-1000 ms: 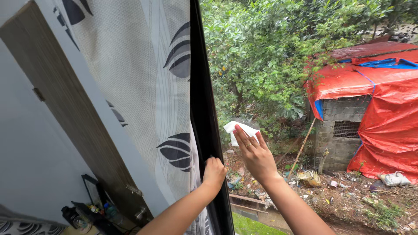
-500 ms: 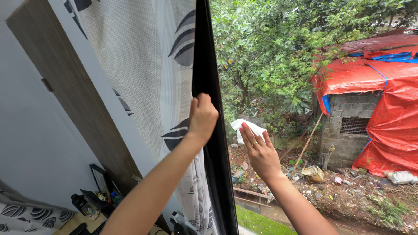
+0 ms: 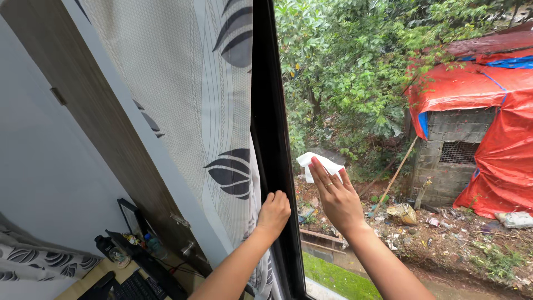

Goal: The person cleans the window glass and frame by hand using wet wipes.

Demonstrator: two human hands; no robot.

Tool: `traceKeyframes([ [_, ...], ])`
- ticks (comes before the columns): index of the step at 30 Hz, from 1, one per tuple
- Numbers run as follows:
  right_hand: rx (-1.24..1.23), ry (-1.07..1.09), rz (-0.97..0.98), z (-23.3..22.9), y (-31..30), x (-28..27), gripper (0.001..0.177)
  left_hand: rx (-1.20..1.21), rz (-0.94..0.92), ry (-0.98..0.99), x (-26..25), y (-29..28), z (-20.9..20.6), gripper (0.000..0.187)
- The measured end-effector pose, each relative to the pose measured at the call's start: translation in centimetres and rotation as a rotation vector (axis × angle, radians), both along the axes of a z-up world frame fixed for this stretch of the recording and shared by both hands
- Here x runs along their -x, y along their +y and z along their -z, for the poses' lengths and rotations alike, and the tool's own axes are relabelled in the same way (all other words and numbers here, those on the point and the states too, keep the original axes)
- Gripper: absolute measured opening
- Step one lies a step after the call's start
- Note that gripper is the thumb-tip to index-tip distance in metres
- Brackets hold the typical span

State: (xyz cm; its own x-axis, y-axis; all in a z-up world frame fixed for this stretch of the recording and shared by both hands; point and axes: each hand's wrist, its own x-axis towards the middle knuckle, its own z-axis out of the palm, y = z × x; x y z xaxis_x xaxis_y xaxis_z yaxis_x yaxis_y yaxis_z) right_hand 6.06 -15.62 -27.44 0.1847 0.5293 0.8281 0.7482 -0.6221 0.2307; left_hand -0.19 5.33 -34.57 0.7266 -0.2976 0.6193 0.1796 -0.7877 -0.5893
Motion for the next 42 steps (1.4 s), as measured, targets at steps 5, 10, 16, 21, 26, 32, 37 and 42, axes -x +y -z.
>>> traceKeyframes([
  [5, 0.017, -0.024, -0.011, 1.0, -0.2, 0.0, 0.071, -0.047, -0.082, -0.016, 0.5, -0.3, -4.9, 0.009],
  [10, 0.031, 0.003, 0.004, 1.9, 0.1, 0.1, 0.073, -0.106, -0.092, -0.215, 0.7, -0.2, -11.2, 0.007],
  [16, 0.032, 0.010, 0.040, 3.3, 0.7, 0.1, 0.072, -0.164, -0.078, 0.041, 1.2, -0.8, -3.8, 0.016],
  [21, 0.059, 0.020, 0.038, 5.1, 0.4, -0.1, 0.067, -0.157, -0.015, 0.078, 0.6, -0.1, 6.9, 0.021],
  [26, 0.040, 0.027, -0.008, 7.2, -0.6, -0.1, 0.069, -0.083, 0.014, 0.327, 0.4, 0.4, 10.2, 0.017],
  [32, 0.062, 0.018, -0.018, 8.8, -1.5, 0.2, 0.069, -0.095, -0.036, 0.090, 1.5, -0.1, -1.2, 0.012],
  [37, 0.093, 0.068, 0.039, 9.4, -1.1, 0.4, 0.071, -0.065, -0.075, -0.052, 1.1, -0.6, -4.9, 0.009],
  [42, 0.068, 0.076, 0.029, 10.0, -1.0, 0.5, 0.072, -0.045, -0.111, 0.141, 1.4, -1.1, 1.1, 0.012],
])
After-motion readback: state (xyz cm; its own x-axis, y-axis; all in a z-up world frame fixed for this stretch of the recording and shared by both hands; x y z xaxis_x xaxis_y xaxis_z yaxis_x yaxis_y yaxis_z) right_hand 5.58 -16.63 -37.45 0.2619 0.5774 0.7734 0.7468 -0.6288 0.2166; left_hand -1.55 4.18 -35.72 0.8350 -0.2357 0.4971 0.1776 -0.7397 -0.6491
